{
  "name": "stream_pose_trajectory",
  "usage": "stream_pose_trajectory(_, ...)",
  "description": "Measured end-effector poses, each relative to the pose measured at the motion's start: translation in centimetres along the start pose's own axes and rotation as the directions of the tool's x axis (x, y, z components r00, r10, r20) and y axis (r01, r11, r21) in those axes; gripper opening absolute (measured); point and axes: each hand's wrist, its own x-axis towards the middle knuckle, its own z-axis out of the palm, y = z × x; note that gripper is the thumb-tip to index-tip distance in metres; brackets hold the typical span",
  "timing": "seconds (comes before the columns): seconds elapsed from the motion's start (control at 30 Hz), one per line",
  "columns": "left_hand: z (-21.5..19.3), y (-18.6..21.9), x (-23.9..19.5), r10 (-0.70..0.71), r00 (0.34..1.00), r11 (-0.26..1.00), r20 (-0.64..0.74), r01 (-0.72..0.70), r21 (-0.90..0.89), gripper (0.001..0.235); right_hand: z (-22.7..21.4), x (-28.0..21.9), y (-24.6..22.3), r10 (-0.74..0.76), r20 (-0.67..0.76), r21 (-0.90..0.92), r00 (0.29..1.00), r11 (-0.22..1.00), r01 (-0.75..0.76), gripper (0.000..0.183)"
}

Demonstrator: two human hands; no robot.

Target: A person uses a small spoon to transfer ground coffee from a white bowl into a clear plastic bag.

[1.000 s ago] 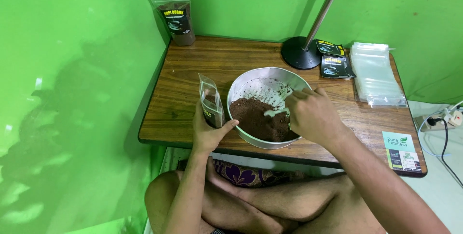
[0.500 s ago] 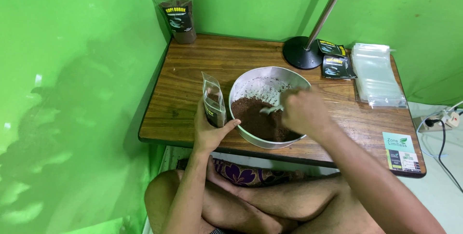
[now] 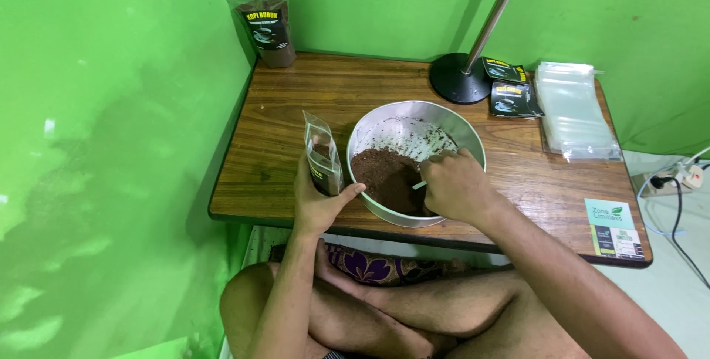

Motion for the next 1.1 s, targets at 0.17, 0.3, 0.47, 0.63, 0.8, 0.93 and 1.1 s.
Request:
stream_pose_trajectory(0.17, 0.2, -0.6, 0.0, -0.021, 0.998, 0.996, -0.056, 0.026, 0.084, 0.131, -0.7, -0.2, 1.5, 0.056, -0.049, 0.001, 0.997, 0.998, -0.056, 0.022)
stream_pose_trajectory(0.3, 0.1, -2.6, 0.1, -0.073, 0.987, 0.989, -0.144, 0.09, 0.116, 0.145, -0.1, -0.6, 4.4, 0.082, -0.014, -0.071, 0.997, 0.994, -0.083, 0.025)
stream_pose_trajectory(0.47, 0.1, -1.3, 0.4, -0.089, 0.981, 0.976, -0.175, 0.121, 0.18, 0.126, -1.1, -1.4, 3.5, 0.099, -0.02, -0.067, 0.995, 0.993, -0.1, 0.021)
stream_pose_trajectory(0.63, 0.2, -0.1, 0.0, -0.011, 0.963, 0.964, -0.27, 0.082, 0.254, 0.12, -2.9, -1.7, 3.1, 0.109, -0.01, -0.037, 0.994, 0.993, -0.11, 0.021)
stream_pose_trajectory(0.8, 0.1, -2.2, -0.3, 0.102, 0.936, 0.933, -0.336, 0.027, 0.358, 0.118, -0.9, -1.3, 4.0, 0.108, 0.065, -0.037, 0.992, 0.994, -0.106, 0.022)
stream_pose_trajectory(0.93, 0.3, -0.7, -0.1, 0.062, 0.943, 0.946, -0.327, 0.049, 0.319, 0.116, -0.8, -0.9, 2.2, 0.1, 0.019, 0.002, 0.995, 0.995, -0.1, 0.021)
stream_pose_trajectory(1.1, 0.3, 0.1, -0.4, 0.014, 0.961, 0.969, -0.275, 0.055, 0.24, 0.122, -1.8, 0.4, 3.0, 0.074, -0.159, -0.08, 0.985, 0.993, -0.087, 0.024)
